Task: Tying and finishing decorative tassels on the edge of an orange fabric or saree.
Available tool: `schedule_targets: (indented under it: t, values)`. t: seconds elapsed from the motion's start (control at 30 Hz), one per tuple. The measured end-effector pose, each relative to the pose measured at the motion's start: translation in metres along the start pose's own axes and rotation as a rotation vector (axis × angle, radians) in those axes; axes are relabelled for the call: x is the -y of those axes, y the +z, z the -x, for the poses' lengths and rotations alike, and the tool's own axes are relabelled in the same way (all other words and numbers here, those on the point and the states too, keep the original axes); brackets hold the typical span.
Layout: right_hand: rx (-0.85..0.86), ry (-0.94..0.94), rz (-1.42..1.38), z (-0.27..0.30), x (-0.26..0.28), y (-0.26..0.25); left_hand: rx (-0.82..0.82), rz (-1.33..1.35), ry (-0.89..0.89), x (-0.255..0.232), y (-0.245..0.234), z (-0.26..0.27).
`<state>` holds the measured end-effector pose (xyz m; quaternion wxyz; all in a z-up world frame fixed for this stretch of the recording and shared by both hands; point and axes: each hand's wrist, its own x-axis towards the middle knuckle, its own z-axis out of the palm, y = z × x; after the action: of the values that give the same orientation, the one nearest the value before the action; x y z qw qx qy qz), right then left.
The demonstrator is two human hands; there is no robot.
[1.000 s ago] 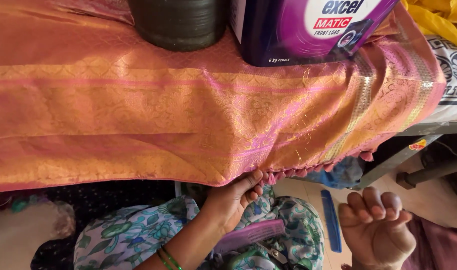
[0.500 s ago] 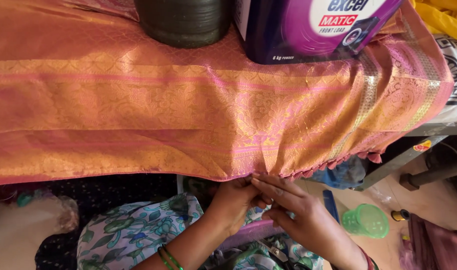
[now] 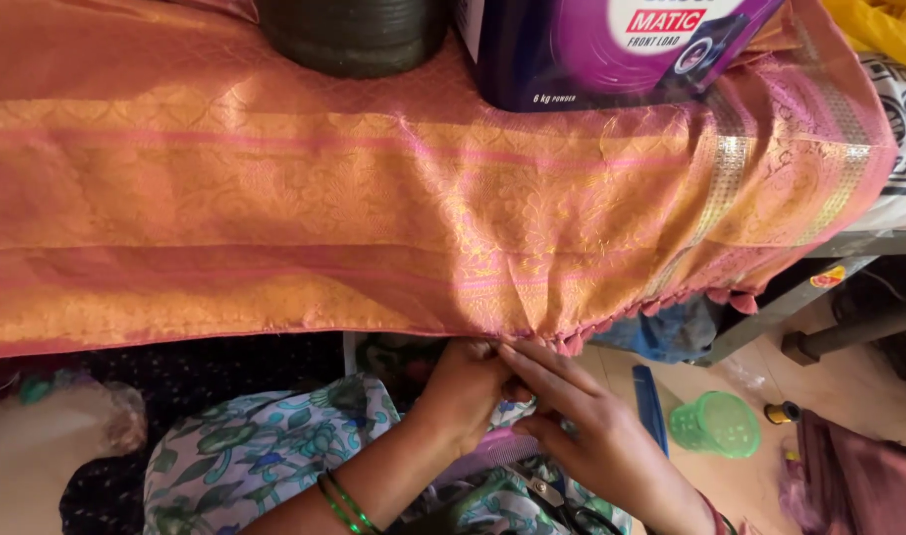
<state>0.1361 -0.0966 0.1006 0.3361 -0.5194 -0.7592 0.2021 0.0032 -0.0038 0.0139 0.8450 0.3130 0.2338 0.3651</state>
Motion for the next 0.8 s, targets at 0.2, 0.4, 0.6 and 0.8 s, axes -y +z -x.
schedule_targets:
  t: [0.2, 0.4, 0.6, 0.8]
  values:
    - [0.040, 0.092, -0.059, 0.003, -0.004, -0.001, -0.018, -0.022, 0.034, 0.001, -0.013, -0.005]
    - [-0.049, 0.251, -0.339, 0.048, -0.043, 0.000, -0.073, -0.016, -0.025, -0.028, -0.003, 0.006]
    - [-0.110, 0.273, -0.288, 0.047, -0.027, -0.001, -0.091, -0.089, -0.058, -0.020, -0.002, 0.006]
    - [-0.108, 0.245, 0.117, 0.032, -0.011, -0.008, -0.003, -0.369, 0.076, -0.033, 0.004, 0.019]
